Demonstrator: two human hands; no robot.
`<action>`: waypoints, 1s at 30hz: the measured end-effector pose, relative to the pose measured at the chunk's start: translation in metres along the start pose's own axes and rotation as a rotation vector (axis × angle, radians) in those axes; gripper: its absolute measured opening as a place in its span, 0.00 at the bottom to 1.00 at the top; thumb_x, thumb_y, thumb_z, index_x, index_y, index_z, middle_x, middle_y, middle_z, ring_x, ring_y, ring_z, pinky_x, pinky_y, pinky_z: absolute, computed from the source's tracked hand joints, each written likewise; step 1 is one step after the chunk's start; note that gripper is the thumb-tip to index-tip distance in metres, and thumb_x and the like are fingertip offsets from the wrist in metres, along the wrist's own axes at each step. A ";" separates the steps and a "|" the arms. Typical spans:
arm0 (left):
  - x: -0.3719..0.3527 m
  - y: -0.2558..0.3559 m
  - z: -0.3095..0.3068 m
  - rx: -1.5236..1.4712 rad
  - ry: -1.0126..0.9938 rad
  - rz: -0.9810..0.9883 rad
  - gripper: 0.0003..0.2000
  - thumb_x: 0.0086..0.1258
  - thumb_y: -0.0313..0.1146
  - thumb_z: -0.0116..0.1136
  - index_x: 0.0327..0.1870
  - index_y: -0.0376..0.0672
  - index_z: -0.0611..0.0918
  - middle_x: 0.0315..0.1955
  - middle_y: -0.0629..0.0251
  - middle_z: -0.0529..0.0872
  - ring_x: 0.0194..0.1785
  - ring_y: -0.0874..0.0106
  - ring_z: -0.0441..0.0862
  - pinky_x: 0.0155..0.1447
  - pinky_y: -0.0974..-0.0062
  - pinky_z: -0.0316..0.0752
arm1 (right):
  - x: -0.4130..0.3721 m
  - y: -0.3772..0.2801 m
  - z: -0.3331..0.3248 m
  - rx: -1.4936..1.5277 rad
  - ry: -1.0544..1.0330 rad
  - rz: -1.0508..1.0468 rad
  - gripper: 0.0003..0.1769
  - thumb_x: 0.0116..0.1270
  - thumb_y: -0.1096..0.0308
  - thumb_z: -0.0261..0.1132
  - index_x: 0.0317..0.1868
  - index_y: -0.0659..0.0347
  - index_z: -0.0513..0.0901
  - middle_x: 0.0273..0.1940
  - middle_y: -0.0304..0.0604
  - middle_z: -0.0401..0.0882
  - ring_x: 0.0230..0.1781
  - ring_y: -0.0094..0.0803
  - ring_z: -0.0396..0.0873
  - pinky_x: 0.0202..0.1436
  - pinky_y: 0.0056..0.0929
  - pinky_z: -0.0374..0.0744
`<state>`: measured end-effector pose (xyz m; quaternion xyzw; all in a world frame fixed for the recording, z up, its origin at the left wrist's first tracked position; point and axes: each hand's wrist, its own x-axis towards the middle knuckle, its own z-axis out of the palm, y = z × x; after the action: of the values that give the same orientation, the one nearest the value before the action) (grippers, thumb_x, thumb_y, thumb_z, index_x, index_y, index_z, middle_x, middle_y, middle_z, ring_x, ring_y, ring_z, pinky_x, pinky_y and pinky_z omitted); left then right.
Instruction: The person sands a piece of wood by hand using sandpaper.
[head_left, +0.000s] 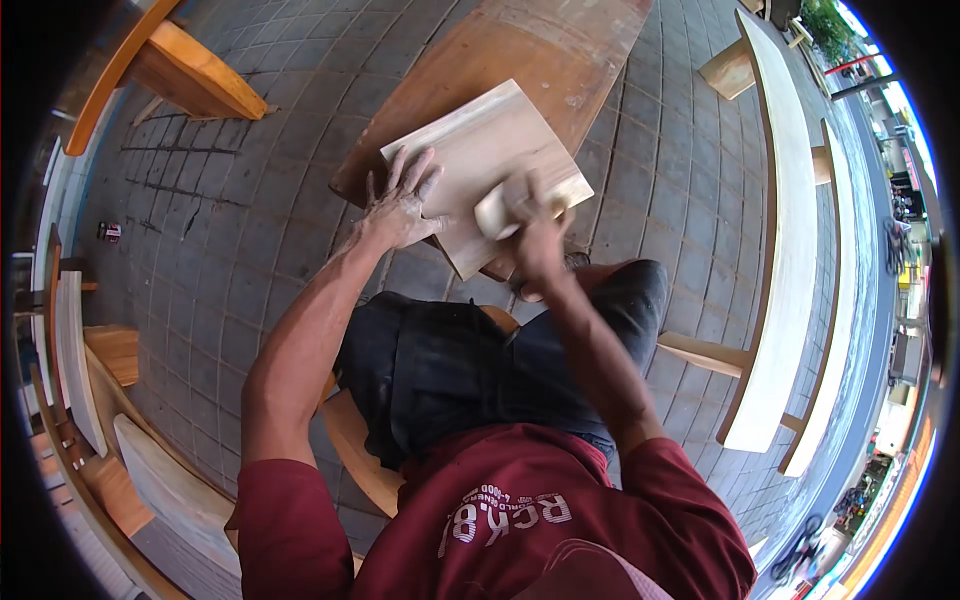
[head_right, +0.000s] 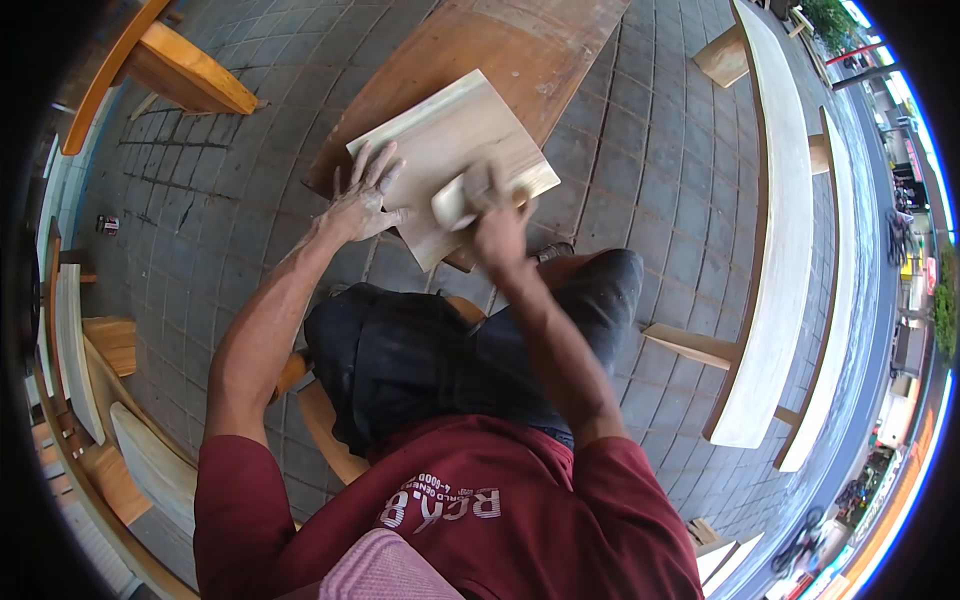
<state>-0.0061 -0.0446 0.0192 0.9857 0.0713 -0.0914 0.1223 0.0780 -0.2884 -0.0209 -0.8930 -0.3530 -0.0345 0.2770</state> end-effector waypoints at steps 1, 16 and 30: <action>0.000 -0.002 0.004 0.004 0.008 0.006 0.42 0.67 0.64 0.56 0.79 0.52 0.62 0.82 0.77 0.36 0.83 0.62 0.23 0.76 0.26 0.36 | -0.016 -0.031 0.002 0.067 -0.177 -0.016 0.34 0.59 0.75 0.59 0.69 0.51 0.77 0.76 0.44 0.65 0.82 0.37 0.50 0.77 0.65 0.39; 0.001 -0.003 0.001 -0.010 -0.022 0.006 0.34 0.76 0.56 0.48 0.79 0.52 0.61 0.82 0.77 0.35 0.83 0.63 0.22 0.78 0.30 0.36 | 0.006 0.005 0.010 0.007 -0.092 -0.029 0.30 0.68 0.72 0.51 0.70 0.43 0.76 0.76 0.36 0.65 0.82 0.36 0.51 0.80 0.61 0.33; 0.000 0.000 -0.007 0.016 -0.075 -0.016 0.33 0.77 0.54 0.46 0.79 0.50 0.60 0.82 0.76 0.34 0.84 0.61 0.24 0.79 0.33 0.37 | 0.051 0.024 0.007 -0.072 0.105 0.112 0.30 0.66 0.71 0.52 0.69 0.48 0.77 0.75 0.38 0.68 0.82 0.42 0.52 0.76 0.68 0.34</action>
<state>-0.0047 -0.0427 0.0260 0.9819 0.0739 -0.1299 0.1164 0.1310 -0.2682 -0.0252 -0.9178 -0.2860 -0.0783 0.2641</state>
